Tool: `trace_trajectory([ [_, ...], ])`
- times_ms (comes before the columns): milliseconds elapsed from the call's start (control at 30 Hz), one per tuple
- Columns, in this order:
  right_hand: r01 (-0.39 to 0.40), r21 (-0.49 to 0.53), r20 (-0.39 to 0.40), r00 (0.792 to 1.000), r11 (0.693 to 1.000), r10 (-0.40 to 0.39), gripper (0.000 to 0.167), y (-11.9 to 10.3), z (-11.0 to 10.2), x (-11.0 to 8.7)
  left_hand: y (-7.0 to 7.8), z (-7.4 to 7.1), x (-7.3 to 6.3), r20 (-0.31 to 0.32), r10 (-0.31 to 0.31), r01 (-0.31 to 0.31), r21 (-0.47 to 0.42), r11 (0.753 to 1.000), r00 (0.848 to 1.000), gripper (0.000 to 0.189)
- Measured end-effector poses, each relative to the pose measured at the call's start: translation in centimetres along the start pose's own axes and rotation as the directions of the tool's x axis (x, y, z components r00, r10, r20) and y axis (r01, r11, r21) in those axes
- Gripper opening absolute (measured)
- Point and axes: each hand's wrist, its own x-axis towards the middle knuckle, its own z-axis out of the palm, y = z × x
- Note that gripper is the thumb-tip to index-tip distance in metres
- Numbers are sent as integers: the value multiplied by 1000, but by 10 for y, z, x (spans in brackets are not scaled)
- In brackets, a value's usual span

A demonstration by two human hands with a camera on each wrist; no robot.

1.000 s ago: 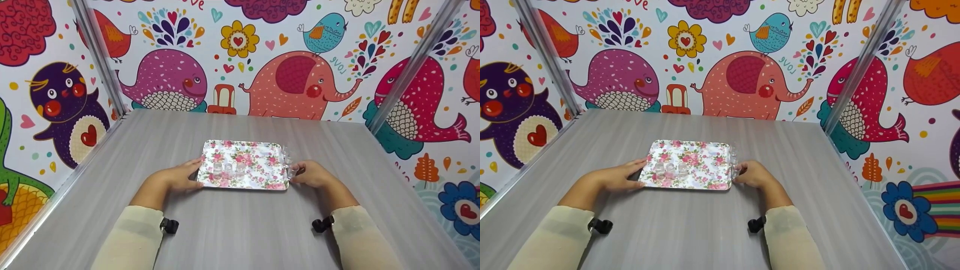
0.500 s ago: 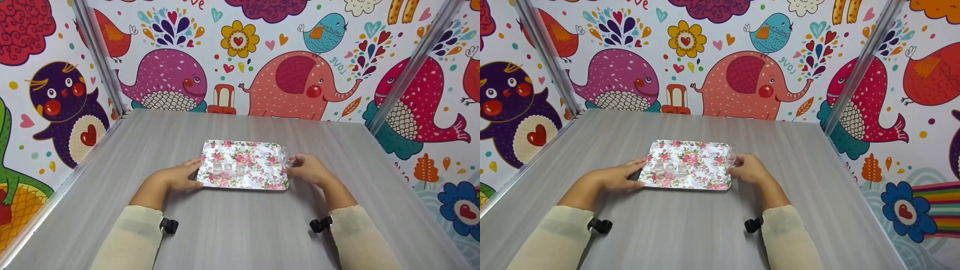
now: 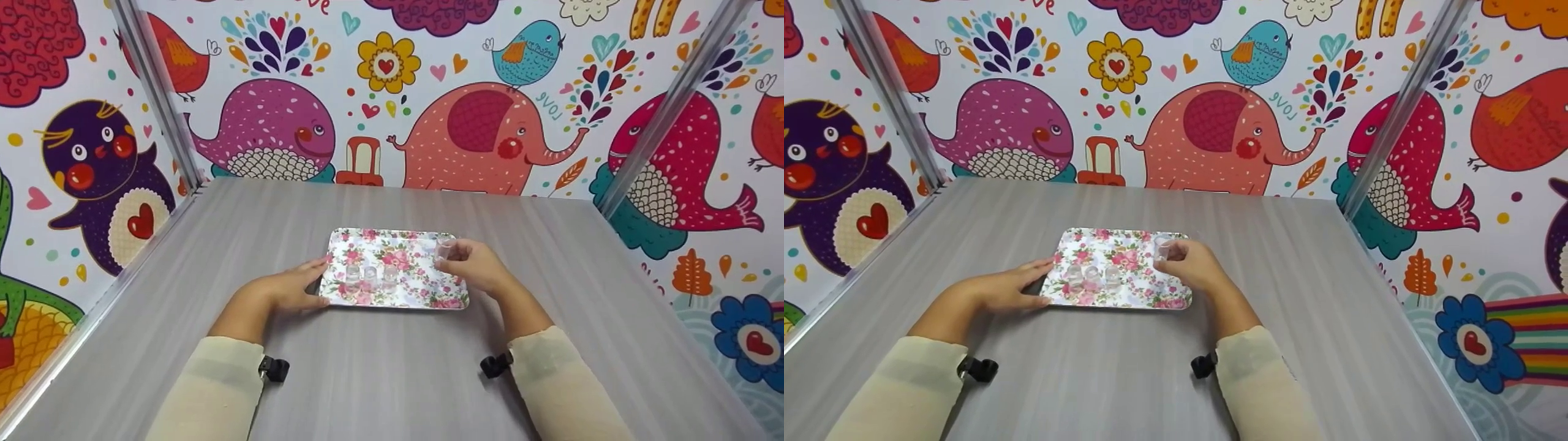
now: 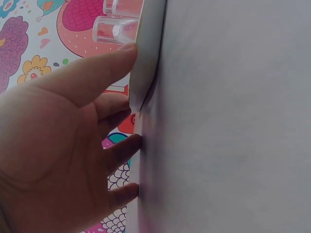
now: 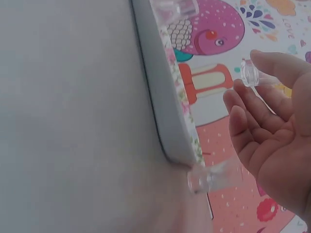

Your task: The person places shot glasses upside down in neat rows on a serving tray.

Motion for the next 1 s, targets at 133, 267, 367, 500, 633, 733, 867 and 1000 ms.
trace_trajectory([
  [133, 29, 70, 14, 999, 997, -30, 35, -9, 9, 4, -1, 0, 0, 1, 2, -2, -21, 1000, 1000, 93],
  [267, 57, 112, 13, 998, 992, -59, 34, -17, 16, 8, -1, 1, 1, -3, 4, -4, -30, 1000, 1000, 93],
  [367, 64, 125, 7, 998, 990, -65, 32, -22, 19, 9, -1, 1, 1, -5, 2, -2, -26, 1000, 1000, 93],
  [500, 69, 136, 6, 998, 988, -70, 34, -26, 21, 9, -2, 1, 1, -6, 2, -3, -23, 1000, 1000, 93],
  [633, 79, 146, -8, 997, 986, -79, 38, -26, 20, 8, -3, 1, 1, -10, 2, -2, -22, 1000, 1000, 93],
  [733, 96, 157, -25, 995, 983, -93, 37, -25, 20, 8, -3, 2, 2, -9, 0, 0, -22, 1000, 1000, 93],
  [867, 113, 160, -57, 993, 981, -105, 36, -24, 20, 8, -3, 2, 2, -6, 0, 0, -23, 1000, 1000, 93],
  [1000, 129, 173, -79, 990, 976, -117, 39, -24, 21, 7, -2, 1, 1, -5, 1, -1, -23, 1000, 1000, 92],
])
